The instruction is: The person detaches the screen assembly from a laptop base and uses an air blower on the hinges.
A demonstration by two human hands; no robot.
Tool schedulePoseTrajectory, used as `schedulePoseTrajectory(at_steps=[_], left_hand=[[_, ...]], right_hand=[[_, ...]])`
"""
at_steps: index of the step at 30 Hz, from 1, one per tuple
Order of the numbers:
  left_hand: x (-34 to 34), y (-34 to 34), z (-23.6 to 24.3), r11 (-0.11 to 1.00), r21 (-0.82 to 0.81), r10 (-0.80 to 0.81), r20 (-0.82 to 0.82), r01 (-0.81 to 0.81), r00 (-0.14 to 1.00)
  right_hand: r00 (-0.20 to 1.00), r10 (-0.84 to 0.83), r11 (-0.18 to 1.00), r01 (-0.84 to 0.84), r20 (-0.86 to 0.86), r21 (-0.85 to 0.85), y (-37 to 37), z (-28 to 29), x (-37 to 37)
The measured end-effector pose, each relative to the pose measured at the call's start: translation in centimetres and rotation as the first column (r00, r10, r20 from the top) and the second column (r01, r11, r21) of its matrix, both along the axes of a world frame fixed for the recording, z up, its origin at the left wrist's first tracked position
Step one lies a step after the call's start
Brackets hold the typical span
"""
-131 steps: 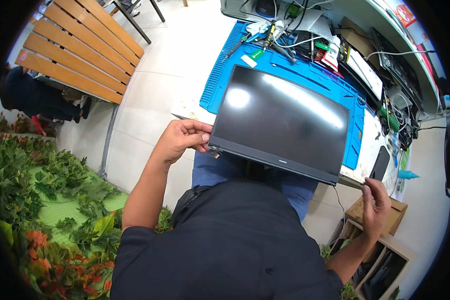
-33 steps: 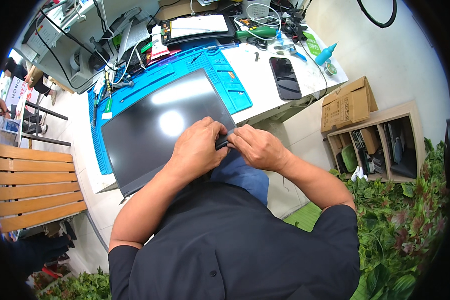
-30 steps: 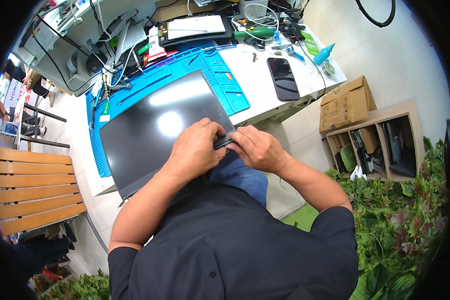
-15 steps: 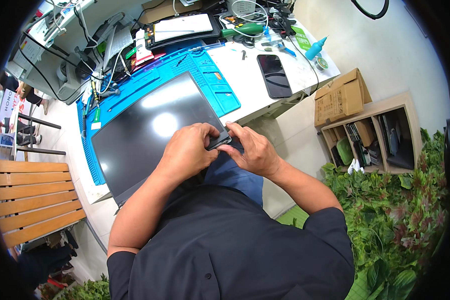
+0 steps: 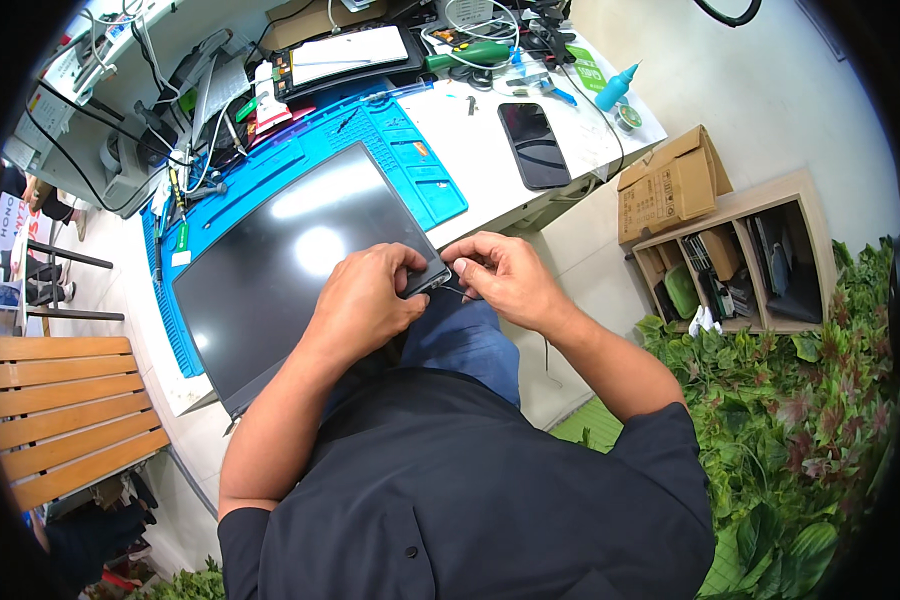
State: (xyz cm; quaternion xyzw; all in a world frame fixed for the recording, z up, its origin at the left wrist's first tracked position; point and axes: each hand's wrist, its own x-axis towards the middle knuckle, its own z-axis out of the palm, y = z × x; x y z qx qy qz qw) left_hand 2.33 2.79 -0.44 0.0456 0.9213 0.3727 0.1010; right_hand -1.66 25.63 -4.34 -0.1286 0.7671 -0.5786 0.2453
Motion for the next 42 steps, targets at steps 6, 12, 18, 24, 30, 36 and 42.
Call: schedulePoseTrajectory(at_steps=[6,12,18,24,30,36,42], left_hand=[[1.4,0.2,-0.5,0.998,-0.056,-0.031,-0.142,0.023,0.989],[2.0,-0.1,-1.8,0.991,-0.119,-0.092,-0.255,0.063,0.962],[1.9,-0.3,-1.8,0.992,-0.102,-0.103,-0.266,0.078,0.958],[1.9,-0.4,-1.9,0.994,-0.075,-0.101,-0.259,0.085,0.96],[1.7,-0.5,-1.9,0.992,-0.087,-0.108,-0.239,0.09,0.965],[1.5,-0.5,-1.6,0.986,-0.135,-0.128,-0.209,0.101,0.969],[1.1,-1.0,-0.5,0.969,-0.163,-0.214,-0.187,0.184,0.959]], right_hand=[[0.994,-0.017,1.0,0.02,0.111,-0.025,0.1,0.3,0.5],[0.993,-0.002,0.999,0.007,0.116,-0.044,0.1,0.1,0.5],[0.997,-0.014,0.998,0.009,0.074,0.061,-0.8,1.1,0.5],[0.994,-0.024,0.991,0.011,0.103,0.131,-1.2,1.1,-0.4],[0.985,-0.111,0.992,0.101,0.134,0.077,-1.7,1.3,-0.8],[0.918,-0.12,0.985,0.157,0.377,-0.068,-1.7,0.8,-2.0],[0.889,-0.09,0.984,0.148,0.449,-0.095,-1.3,-0.7,-2.5]])
